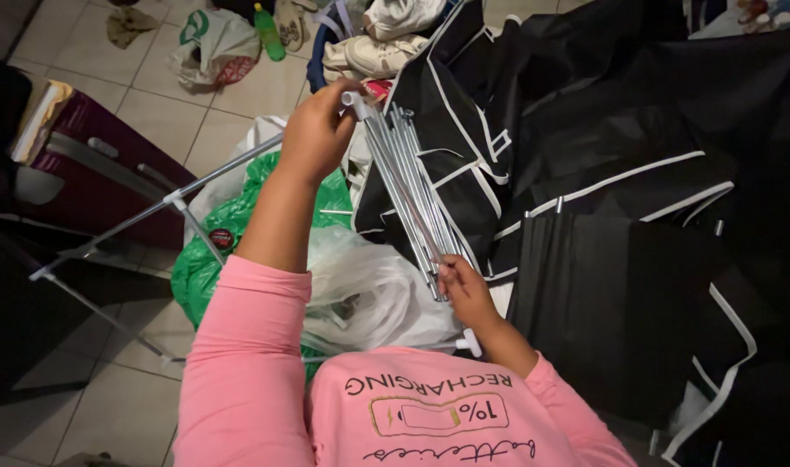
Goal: The person fits metal rods into plastic connectors by hand to assemble a frame.
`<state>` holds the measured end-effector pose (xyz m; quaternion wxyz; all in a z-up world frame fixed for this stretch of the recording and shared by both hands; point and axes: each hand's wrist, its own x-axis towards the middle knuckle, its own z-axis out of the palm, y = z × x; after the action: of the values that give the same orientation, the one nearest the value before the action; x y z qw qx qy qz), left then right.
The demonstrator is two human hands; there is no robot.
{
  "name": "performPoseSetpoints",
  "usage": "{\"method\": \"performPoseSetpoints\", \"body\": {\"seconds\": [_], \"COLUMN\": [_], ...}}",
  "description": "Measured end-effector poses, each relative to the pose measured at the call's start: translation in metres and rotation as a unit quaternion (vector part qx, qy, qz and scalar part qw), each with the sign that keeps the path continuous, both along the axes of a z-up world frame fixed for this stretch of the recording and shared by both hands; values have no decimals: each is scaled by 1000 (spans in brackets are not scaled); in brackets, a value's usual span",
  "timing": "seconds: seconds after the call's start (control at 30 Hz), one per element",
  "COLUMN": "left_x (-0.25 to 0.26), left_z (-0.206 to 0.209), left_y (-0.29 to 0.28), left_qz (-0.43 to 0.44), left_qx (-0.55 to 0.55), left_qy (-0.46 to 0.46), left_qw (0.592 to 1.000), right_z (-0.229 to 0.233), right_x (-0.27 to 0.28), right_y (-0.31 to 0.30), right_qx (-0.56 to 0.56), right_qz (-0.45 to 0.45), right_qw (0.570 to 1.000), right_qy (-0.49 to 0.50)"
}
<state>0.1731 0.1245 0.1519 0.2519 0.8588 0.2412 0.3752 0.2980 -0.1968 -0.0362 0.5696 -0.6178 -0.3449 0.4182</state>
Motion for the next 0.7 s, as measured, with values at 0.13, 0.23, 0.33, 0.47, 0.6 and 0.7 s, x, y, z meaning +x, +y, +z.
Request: {"method": "performPoseSetpoints", "body": {"seconds": [0.13, 0.23, 0.33, 0.47, 0.6, 0.7], "left_x": [-3, -2, 0, 1, 2, 3], "left_z": [0, -7, -16, -21, -16, -12], "left_y": [2, 6, 11, 13, 8, 4], "left_qz": [6, 11, 22, 30, 27, 22], "left_qx": [-6, 7, 41, 28, 6, -28], "left_qy": [2, -4, -13, -5, -3, -9], "left_qw": [1000, 1000, 999, 999, 1000, 999], "right_z": [0, 14, 30, 47, 54, 57], "right_x": [-5, -10, -11, -9, -12, -14], "right_y": [9, 10, 13, 13, 14, 12], "right_qx": [40, 7, 1, 37, 61, 96], "right_qz": [-27, -59, -74, -99, -99, -102], "right_qw": [993, 976, 954, 907, 894, 897], "right_qy": [-112, -208, -292, -407, -433, -418]}}
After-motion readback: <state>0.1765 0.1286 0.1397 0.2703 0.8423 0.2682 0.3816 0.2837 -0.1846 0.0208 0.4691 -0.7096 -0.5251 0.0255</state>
